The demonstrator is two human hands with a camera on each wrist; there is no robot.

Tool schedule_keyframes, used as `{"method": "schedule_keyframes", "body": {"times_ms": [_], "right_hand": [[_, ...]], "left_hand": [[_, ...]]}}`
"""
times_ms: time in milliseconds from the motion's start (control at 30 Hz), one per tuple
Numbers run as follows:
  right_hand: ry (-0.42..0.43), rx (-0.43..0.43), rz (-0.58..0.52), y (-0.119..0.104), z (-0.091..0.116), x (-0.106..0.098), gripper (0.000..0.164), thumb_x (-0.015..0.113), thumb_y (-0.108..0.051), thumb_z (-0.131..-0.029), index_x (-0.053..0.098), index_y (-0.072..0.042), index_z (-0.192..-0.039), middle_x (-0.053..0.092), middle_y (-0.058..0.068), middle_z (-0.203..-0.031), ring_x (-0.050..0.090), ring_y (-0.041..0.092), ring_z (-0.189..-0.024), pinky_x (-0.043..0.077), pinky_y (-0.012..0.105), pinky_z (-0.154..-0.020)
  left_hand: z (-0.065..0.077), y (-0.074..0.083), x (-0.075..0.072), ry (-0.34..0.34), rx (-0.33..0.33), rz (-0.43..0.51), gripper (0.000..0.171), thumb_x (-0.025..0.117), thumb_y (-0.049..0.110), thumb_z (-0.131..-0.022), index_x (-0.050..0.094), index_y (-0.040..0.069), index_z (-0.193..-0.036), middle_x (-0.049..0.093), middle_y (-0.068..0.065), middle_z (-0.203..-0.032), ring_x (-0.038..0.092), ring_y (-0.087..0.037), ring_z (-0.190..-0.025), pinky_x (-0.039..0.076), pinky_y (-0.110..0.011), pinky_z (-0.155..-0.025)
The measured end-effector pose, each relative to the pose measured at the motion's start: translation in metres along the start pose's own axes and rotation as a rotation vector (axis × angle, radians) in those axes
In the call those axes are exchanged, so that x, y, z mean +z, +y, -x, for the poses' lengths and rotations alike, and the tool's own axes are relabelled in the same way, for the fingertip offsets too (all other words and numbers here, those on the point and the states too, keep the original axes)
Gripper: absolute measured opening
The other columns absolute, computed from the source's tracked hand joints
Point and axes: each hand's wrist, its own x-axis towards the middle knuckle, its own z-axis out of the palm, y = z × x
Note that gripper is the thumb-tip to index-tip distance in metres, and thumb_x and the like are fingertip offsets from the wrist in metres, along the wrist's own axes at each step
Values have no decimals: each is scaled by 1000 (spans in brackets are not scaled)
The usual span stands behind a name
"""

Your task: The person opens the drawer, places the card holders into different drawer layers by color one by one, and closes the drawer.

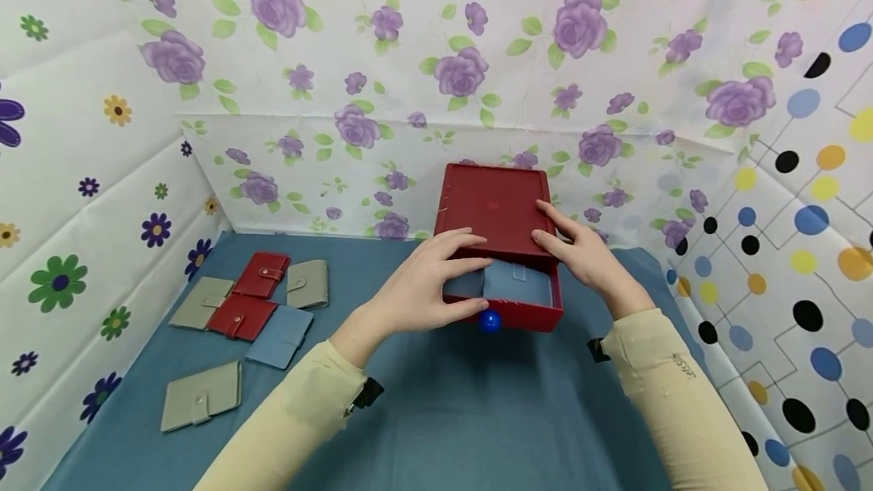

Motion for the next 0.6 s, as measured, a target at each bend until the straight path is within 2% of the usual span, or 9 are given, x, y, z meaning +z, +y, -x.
{"method": "schedule_keyframes", "body": {"times_ms": [367,600], "right_hand": [[-1,-1,-5,2,0,-3,77,61,-54,-107,19,-43,-170,14,11,-178,24,42,-160,34,65,-120],[-1,-4,-18,1,0,-1,77,62,-55,-106,20,-43,-170,15,11,-178,26,42,-159,36,63,-119]], "left_hand": [[7,-6,2,99,3,67,48,85,31,-93,75,10,-135,54,-9,-156,38,-28,-154,33,-58,-122],[25,-15,5,173,21,82,47,84,25,-92,73,10,-135,55,-13,-155,40,-34,-152,32,-62,-122]]}}
